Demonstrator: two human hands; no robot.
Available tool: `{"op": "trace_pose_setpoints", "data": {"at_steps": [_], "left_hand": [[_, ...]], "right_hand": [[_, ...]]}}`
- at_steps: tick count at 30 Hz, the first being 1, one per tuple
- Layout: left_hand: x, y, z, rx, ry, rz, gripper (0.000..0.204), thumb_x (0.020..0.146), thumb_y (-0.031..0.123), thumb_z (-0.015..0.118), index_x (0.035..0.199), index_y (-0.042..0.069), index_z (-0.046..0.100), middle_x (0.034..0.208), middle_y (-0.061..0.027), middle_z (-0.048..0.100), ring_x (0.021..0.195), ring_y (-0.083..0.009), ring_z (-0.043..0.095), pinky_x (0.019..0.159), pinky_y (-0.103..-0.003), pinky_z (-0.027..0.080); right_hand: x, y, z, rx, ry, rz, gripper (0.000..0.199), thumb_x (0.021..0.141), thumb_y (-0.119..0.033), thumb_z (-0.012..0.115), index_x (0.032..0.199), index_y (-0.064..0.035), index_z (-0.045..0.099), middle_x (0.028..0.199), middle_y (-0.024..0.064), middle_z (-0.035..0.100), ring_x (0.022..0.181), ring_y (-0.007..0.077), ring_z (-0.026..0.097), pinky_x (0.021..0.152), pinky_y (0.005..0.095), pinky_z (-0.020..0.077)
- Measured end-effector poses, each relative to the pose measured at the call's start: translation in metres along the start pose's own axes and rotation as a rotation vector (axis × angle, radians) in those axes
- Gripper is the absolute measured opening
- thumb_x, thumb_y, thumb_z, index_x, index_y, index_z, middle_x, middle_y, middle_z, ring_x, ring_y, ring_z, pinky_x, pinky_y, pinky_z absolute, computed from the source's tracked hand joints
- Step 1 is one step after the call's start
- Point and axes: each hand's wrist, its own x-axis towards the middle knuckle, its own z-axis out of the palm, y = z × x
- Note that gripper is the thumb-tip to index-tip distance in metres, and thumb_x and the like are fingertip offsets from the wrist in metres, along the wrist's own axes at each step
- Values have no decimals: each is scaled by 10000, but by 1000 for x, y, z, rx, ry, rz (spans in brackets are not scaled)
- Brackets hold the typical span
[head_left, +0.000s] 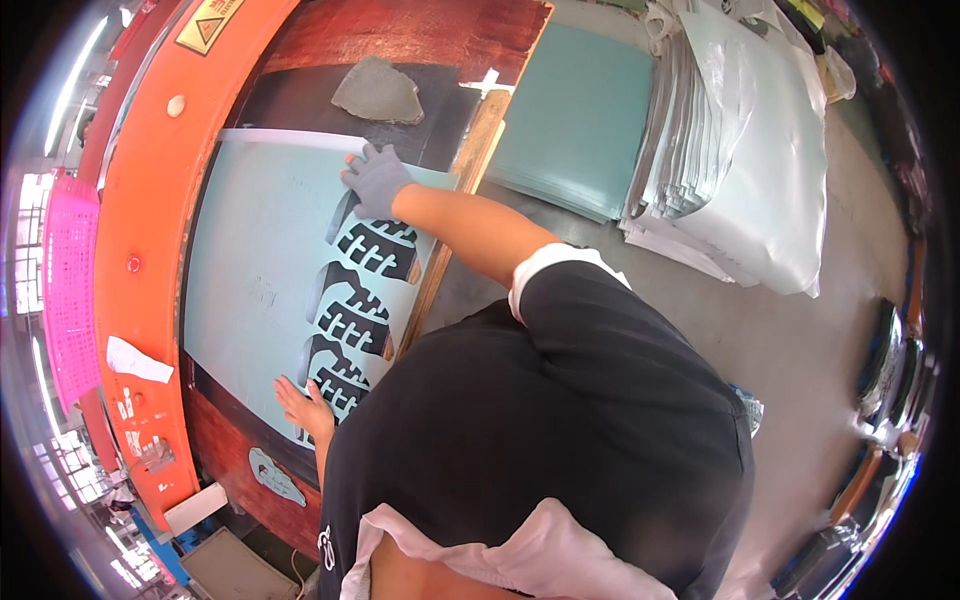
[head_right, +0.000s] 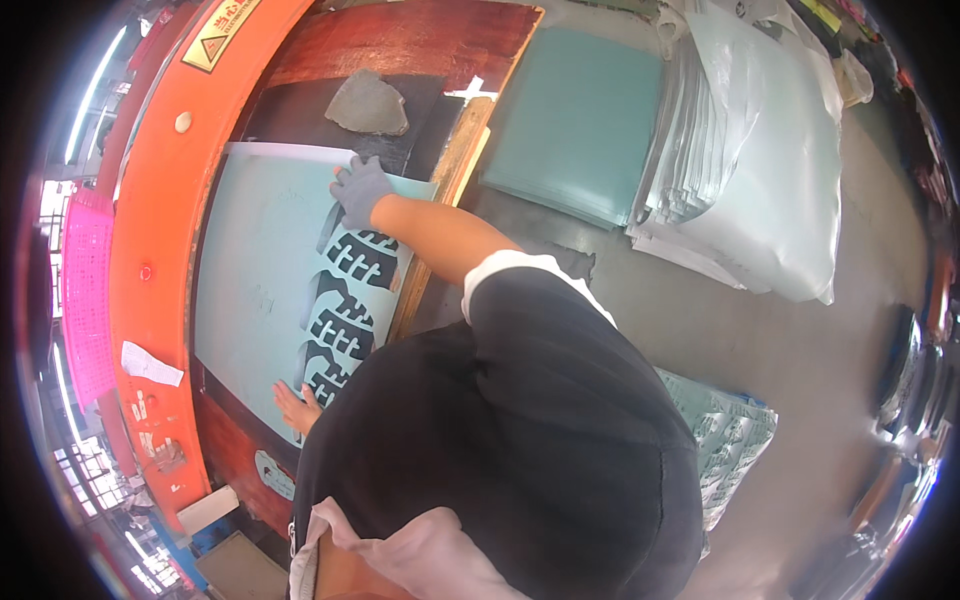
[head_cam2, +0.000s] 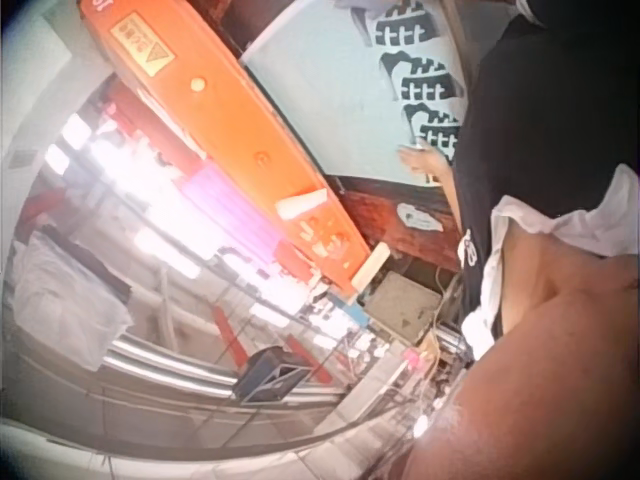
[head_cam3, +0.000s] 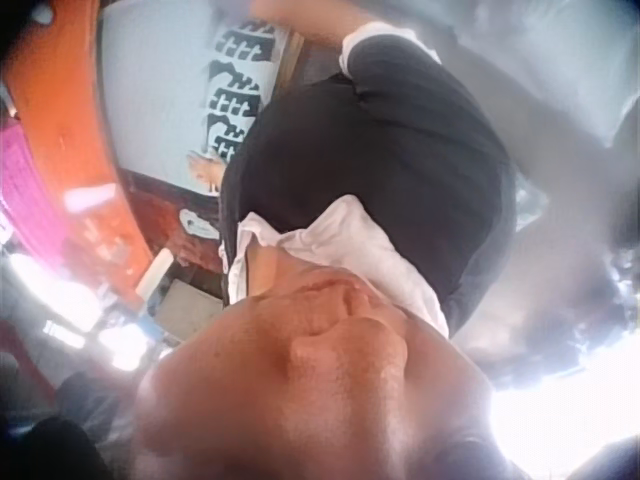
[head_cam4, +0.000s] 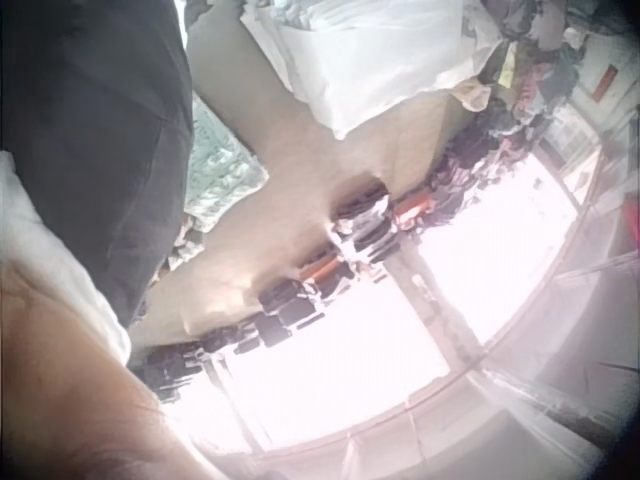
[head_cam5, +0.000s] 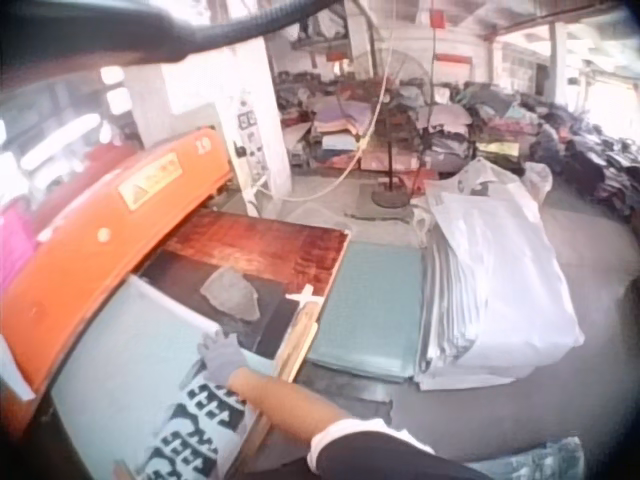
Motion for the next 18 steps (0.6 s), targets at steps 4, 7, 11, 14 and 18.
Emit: {"op": "trace_pose_setpoints", "data": {"at_steps": [4,7,11,14,18], "left_hand": [[2,-3,-6,-20,-33,-3,636,939,412,438,1444,89,226,1519,-123,169,1397,-336,136,1078,-577,111],[3,-11,-6,-56,-50,14,643,936,418,444,1445,91,225,1521,-122,161,1400,-336,125,1076,-580,110],[1,-22,-1,-77,-67,53,647,928,406,468,1443,90,235,1518,-129,170,1395,-342,139,1077,-570,117],[-4,-26,0,-107,-11,219,642,919,377,499,1436,87,254,1511,-145,186,1389,-349,156,1084,-545,128],[-13,-38,-8,-144,-54,313,624,903,290,541,1424,70,278,1494,-167,223,1376,-342,197,1093,-489,150]], "right_hand": [[1,-26,0,-90,37,108,487,759,-322,575,1199,-116,549,1310,96,479,1199,332,413,902,519,362],[-1,-64,-5,-37,-71,193,459,760,-286,593,1186,-117,563,1261,80,516,1174,298,434,869,488,378],[-15,-135,-1,-65,37,-208,374,772,-341,572,1073,-120,590,1147,53,561,1068,242,460,769,428,391],[-30,-164,18,33,25,-315,422,773,-397,569,1077,-105,590,1196,73,543,1112,245,448,820,429,382],[-44,-176,47,9,-18,-352,560,797,-480,537,1208,-99,537,1332,97,458,1216,249,381,944,445,313]]}}
